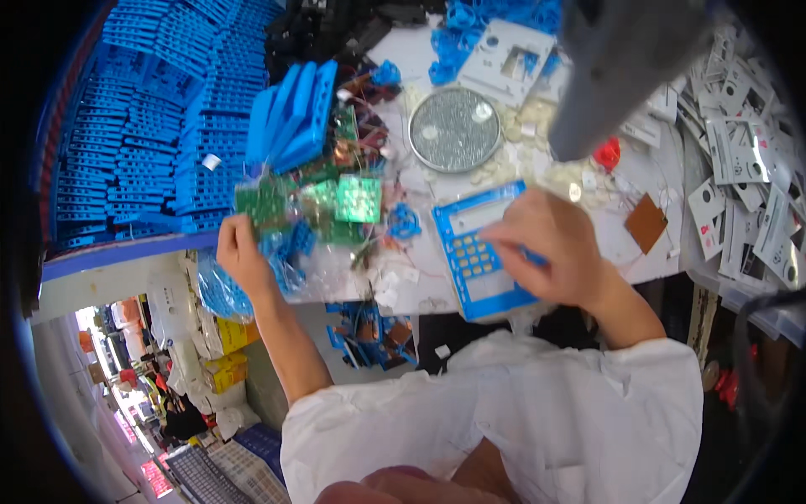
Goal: Assemble electronic components into a blue plastic housing and seal the final packaging using a heat gun.
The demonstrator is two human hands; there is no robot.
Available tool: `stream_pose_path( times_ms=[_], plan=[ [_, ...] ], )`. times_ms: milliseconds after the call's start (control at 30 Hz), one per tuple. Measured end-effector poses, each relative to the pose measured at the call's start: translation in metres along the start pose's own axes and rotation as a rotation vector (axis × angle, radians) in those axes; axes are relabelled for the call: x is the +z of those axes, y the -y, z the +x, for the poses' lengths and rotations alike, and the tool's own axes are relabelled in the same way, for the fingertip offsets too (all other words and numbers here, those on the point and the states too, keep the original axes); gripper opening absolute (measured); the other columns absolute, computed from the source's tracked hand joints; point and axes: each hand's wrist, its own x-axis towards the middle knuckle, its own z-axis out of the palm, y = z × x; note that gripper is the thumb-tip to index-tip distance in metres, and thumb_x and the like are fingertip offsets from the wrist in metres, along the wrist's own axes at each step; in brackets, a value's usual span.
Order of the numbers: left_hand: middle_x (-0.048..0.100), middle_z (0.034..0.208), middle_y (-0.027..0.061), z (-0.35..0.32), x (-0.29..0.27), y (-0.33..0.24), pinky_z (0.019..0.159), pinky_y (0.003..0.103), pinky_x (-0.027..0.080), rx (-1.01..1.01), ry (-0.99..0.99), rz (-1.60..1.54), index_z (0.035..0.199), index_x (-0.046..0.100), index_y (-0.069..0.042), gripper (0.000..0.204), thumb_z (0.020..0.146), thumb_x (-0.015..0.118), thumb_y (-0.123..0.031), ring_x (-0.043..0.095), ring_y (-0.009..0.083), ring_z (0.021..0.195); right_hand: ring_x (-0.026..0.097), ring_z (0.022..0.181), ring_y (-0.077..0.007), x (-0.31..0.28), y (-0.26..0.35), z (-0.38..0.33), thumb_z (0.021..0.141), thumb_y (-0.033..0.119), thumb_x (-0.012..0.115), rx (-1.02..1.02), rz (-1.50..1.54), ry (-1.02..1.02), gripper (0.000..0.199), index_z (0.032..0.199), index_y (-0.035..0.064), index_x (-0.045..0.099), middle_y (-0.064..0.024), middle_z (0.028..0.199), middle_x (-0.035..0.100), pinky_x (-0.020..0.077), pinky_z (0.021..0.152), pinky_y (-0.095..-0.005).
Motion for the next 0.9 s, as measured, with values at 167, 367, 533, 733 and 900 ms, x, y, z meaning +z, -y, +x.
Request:
stream_pose_path(
  times_ms=[167,367,533,733,900],
  plan=[
    [0.054,0.086,-0.0002,-0.003,-0.012,-0.01,0.067,0.026,0.038,0.079,-0.255,0.129,0.088,0.058,0.0,0.017,0.1,0.058,-0.011,0.044,0.0077,0.078,0.061,0.07,-0.026,0.015,-0.005,0.002,0.077,-0.002,0.073,-0.008,0.003,0.029,0.019,0.094,0.0042,0.073,-0.008,0.077,0.065,0.0482,0.064,-0.0366],
    [0.065,0.089,0.0066,-0.031,-0.004,-0.054,0.071,0.032,0.048,0.26,-0.26,-0.071,0.093,0.063,-0.002,0.007,0.097,0.061,-0.008,0.058,0.0155,0.078,0.065,0.092,-0.0231,0.044,0.004,0.022,0.089,0.01,0.072,0.069,0.389,0.102,0.033,0.121,0.0042,0.066,-0.009,0.102,0.068,0.052,0.081,-0.0338],
    [0.066,0.128,0.0232,-0.083,0.055,-0.12,0.099,0.041,0.05,0.63,0.476,0.097,0.092,0.066,-0.002,0.015,0.079,0.072,-0.002,0.065,0.0347,0.114,0.06,0.115,-0.0163,0.07,0.007,0.036,0.102,0.022,0.063,0.515,1.018,0.25,0.044,0.14,0.0036,0.052,-0.0069,0.128,0.063,0.0499,0.096,-0.0327],
    [0.068,0.108,0.0174,-0.106,0.046,-0.104,0.09,0.038,0.05,0.377,0.314,-0.15,0.095,0.067,0.0,0.015,0.08,0.069,0.001,0.065,0.0266,0.098,0.071,0.096,-0.0222,0.048,-0.028,0.016,0.107,0.03,0.048,0.781,1.176,0.15,0.043,0.132,-0.0044,0.056,-0.0152,0.114,0.071,0.0555,0.088,-0.037],
    [0.067,0.099,0.0125,-0.108,0.043,-0.087,0.079,0.032,0.048,-0.002,0.588,-0.218,0.099,0.066,0.002,0.014,0.085,0.067,0.002,0.061,0.0184,0.087,0.068,0.065,-0.0172,0.028,-0.015,0.023,0.107,0.036,0.046,0.806,1.041,0.312,0.044,0.122,-0.0028,0.06,-0.0132,0.09,0.073,0.0555,0.068,-0.0313]
  ],
)
